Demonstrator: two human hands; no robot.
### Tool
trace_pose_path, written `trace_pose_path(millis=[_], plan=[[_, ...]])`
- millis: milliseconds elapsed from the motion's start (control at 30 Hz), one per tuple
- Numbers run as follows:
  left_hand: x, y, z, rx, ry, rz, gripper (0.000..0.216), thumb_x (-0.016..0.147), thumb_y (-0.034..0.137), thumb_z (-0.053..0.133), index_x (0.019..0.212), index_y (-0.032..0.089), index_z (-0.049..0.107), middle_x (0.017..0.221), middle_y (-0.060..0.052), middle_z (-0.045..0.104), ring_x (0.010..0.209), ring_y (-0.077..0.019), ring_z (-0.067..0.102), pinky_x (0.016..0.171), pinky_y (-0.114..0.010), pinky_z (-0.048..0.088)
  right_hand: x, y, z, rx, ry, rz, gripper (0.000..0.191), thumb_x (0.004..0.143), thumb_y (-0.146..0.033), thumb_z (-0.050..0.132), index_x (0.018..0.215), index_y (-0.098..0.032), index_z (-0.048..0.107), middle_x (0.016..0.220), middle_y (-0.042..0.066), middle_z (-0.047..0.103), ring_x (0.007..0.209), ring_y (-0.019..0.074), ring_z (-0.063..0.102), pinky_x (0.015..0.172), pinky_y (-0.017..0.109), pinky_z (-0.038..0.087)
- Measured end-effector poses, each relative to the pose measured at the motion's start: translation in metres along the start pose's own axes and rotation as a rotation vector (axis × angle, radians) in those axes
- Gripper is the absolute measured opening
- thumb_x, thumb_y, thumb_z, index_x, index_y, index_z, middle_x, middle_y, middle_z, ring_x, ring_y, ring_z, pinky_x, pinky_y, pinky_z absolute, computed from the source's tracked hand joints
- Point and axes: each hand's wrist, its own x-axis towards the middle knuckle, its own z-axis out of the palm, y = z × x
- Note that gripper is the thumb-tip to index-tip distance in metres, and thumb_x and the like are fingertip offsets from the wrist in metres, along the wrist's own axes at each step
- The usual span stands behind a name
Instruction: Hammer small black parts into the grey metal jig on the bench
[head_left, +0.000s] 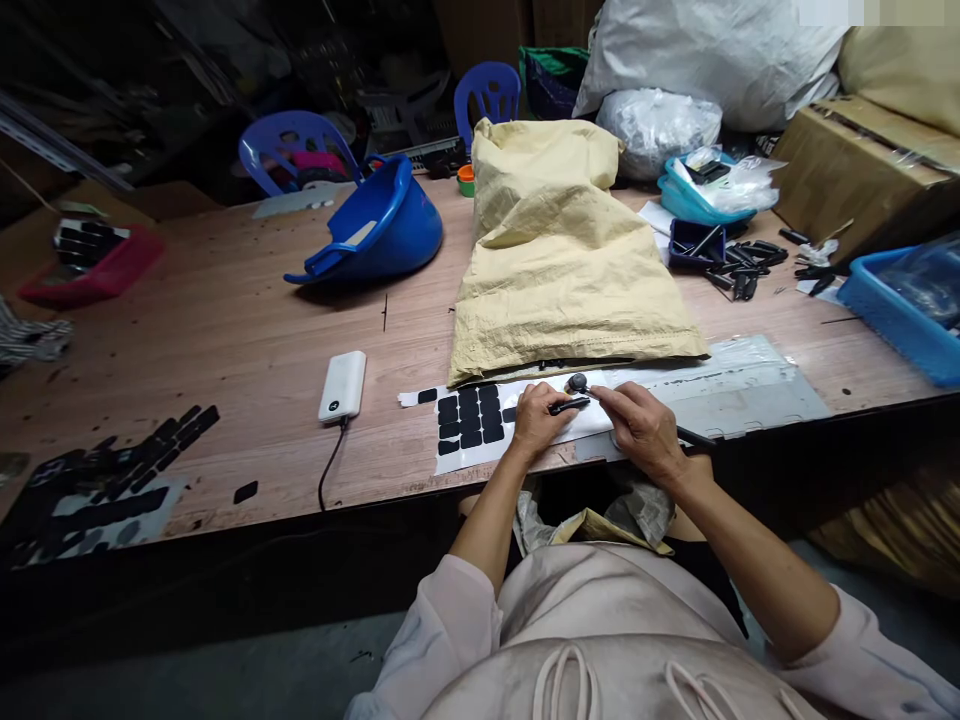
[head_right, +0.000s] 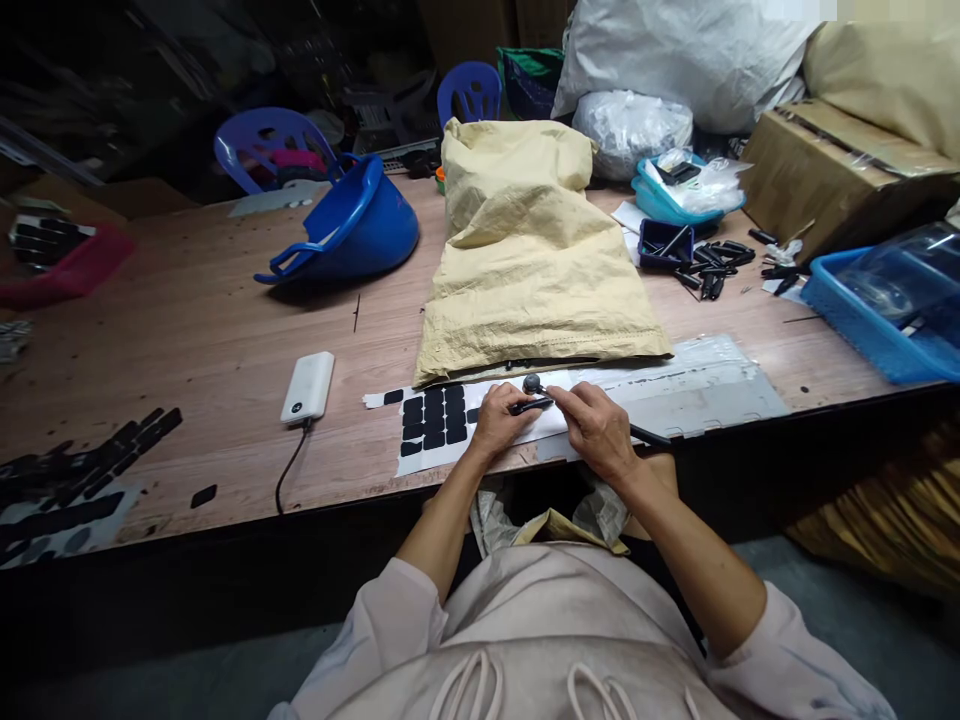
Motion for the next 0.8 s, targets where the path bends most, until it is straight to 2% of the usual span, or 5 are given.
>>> trace_pose_path(millis=[133,367,533,700,800], plan=[[0.0,0.002,0.0,0.019,-0.006,-0.024,0.008,0.082,0.024,0.087,0.088,0.025,0.082,0.085,-0.001,0.066,0.093,-0.0207,0.057,0.087,-0.035,0.045,-0.001,0.0,0.001,-0.077,-0.087,-0.037,0.038,0.101,-0.015,0.054,0.128,-0.031,0.075,0.092,0.004,0.068,0.089,0.0192,0.063,0.071,0.028,0.046],[0.0,0.003,-0.001,0.016,-0.01,-0.008,0.009,0.083,0.023,0.085,0.092,0.025,0.083,0.087,-0.002,0.068,0.095,-0.0217,0.058,0.089,-0.036,0.045,-0.002,0.005,-0.01,-0.044,0.014,0.049,0.038,0.104,-0.02,0.051,0.133,-0.031,0.073,0.093,0.004,0.069,0.091,0.0196,0.064,0.077,0.03,0.049],[0.0,0.002,0.0,0.013,-0.006,-0.019,0.014,0.081,0.021,0.086,0.093,0.025,0.084,0.086,-0.002,0.069,0.094,-0.0216,0.059,0.088,-0.035,0.045,-0.012,0.012,-0.007,-0.076,-0.054,0.009,0.038,0.102,-0.018,0.053,0.13,-0.032,0.074,0.09,0.004,0.069,0.089,0.0198,0.065,0.073,0.03,0.048],[0.0,0.002,0.0,0.028,-0.011,-0.012,0.013,0.081,0.022,0.085,0.093,0.025,0.084,0.087,-0.003,0.069,0.095,-0.0223,0.06,0.089,-0.036,0.046,-0.008,0.044,-0.019,-0.111,0.052,0.012,0.033,0.104,-0.025,0.053,0.13,-0.029,0.074,0.099,0.006,0.072,0.095,0.021,0.066,0.08,0.031,0.05],[0.001,0.001,0.0,0.044,-0.012,-0.015,0.013,0.08,0.021,0.085,0.093,0.025,0.083,0.089,-0.003,0.069,0.096,-0.023,0.06,0.089,-0.037,0.047,-0.003,0.081,-0.033,-0.13,0.015,-0.043,0.03,0.103,-0.027,0.055,0.126,-0.028,0.076,0.094,0.006,0.071,0.09,0.0215,0.065,0.078,0.032,0.05]])
